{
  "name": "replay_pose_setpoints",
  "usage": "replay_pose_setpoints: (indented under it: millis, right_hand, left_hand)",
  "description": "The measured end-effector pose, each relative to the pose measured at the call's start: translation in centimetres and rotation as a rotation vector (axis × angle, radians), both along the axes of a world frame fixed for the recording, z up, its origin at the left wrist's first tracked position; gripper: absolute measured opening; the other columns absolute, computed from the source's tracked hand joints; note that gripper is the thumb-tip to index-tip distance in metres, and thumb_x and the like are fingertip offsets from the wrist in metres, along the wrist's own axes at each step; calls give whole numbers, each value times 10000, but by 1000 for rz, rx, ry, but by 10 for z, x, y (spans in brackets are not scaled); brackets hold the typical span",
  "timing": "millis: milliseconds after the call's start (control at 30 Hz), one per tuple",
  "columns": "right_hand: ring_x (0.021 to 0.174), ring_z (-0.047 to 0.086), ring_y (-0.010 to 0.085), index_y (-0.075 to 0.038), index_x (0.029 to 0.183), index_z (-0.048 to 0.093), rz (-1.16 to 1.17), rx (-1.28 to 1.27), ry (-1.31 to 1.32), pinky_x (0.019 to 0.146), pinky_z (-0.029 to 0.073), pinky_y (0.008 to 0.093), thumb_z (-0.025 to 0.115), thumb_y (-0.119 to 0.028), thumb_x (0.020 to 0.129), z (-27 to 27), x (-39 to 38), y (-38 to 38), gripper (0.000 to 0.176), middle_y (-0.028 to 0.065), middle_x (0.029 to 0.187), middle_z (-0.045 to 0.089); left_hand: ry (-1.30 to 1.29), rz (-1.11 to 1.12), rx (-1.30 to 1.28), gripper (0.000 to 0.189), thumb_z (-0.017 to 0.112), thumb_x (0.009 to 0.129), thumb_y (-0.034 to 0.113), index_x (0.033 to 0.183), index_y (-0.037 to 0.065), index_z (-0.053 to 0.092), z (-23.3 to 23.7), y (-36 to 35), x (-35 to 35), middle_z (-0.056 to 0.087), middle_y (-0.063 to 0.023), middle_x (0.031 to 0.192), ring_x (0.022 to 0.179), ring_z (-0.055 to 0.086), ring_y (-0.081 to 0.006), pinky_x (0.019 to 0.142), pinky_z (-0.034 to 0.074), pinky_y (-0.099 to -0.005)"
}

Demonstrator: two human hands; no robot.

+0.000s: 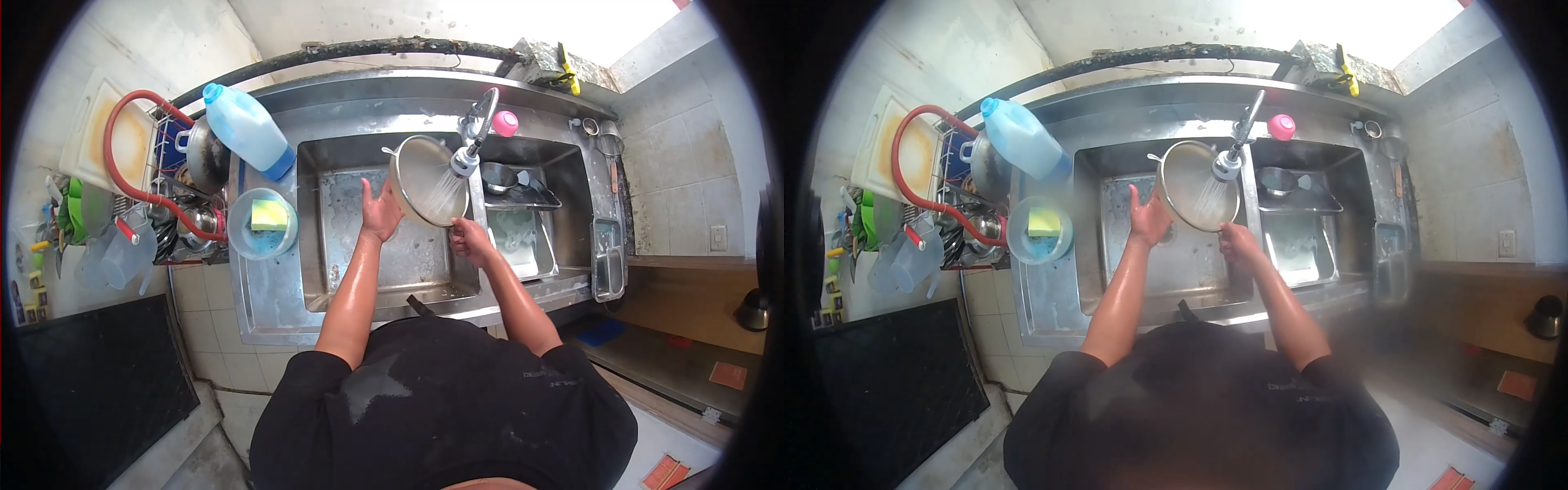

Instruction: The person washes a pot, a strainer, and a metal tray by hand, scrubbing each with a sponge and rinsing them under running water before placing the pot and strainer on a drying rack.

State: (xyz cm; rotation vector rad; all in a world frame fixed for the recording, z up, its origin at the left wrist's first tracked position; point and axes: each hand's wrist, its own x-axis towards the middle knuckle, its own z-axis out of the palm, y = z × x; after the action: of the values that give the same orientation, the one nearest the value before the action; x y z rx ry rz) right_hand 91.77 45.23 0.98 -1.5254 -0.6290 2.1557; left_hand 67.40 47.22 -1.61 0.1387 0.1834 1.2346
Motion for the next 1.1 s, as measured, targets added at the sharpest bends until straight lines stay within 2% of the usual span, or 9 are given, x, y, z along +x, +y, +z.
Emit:
replay_pose_setpoints:
  millis: [267,367,567,667,733,800,867,967,1100]
  right_hand:
    - [396,267,62,-111,746,445,149,-679,655,344,257,200,409,-346,955,-9,8,-17,317,-50,498,317]
    - [404,280,63,-45,838,492,67,-810,778,345,284,196,387,-391,982,-26,27,-27,389,-23,534,355]
    - [433,346,55,34,965,552,110,-653,320,349,286,183,383,-586,982,-2,19,-20,643,-4,620,434]
    - [442,313,39,42,1033,533,83,-551,225,355,260,175,356,-636,969,7,-1,4,703,-14,656,438]
    - [437,273,23,39,1080,511,85,-500,256,354,238,168,326,-670,960,-3,-15,25,743,-19,680,436]
    - [418,266,18,22,1049,512,207,-364,-47,339,214,178,377,-586,990,-27,-30,50,626,-25,683,435]
    - [402,268,27,15,981,512,70,-531,76,333,224,177,429,-429,1022,-43,-39,71,454,-18,684,434]
    - [435,390,73,69,961,495,-66,-661,482,360,336,194,350,0,885,-107,-29,97,177,28,663,444]
    - [499,431,67,67,957,525,-168,-938,521,416,412,168,350,-60,1011,-78,-46,113,222,44,712,476]
  left_hand:
    - [280,-1,-238,715,353,959,648,1381,90,503,-90,42,8,519,-119,1384,1292,469,-254,1087,352,-382]
    - [729,-54,-274,753,356,950,667,1369,66,528,-158,38,20,543,-137,1366,1248,518,-280,1047,400,-392]
    - [1098,-210,-554,783,359,953,652,1400,20,475,-116,15,17,468,-166,1447,1346,419,-317,1095,337,-400]
    - [1256,-207,-380,753,387,956,617,1406,18,460,-133,32,10,422,-187,1477,1392,357,-321,1113,315,-400]
    - [1679,8,-185,696,441,952,575,1409,51,463,-131,41,34,416,-186,1478,1392,360,-321,1117,308,-456]
    - [1826,115,35,613,449,969,512,1421,97,460,-124,41,62,409,-171,1483,1395,355,-322,1127,270,-521]
    - [1877,128,125,563,461,975,467,1407,106,476,-97,38,75,411,-166,1482,1399,350,-322,1133,243,-543]
    - [1890,224,260,459,479,983,389,1342,105,525,-91,34,70,445,-163,1448,1378,373,-331,1135,231,-542]
    - [1704,652,57,348,504,978,317,1221,74,551,-113,13,47,538,-165,1310,1263,467,-360,1093,308,-475]
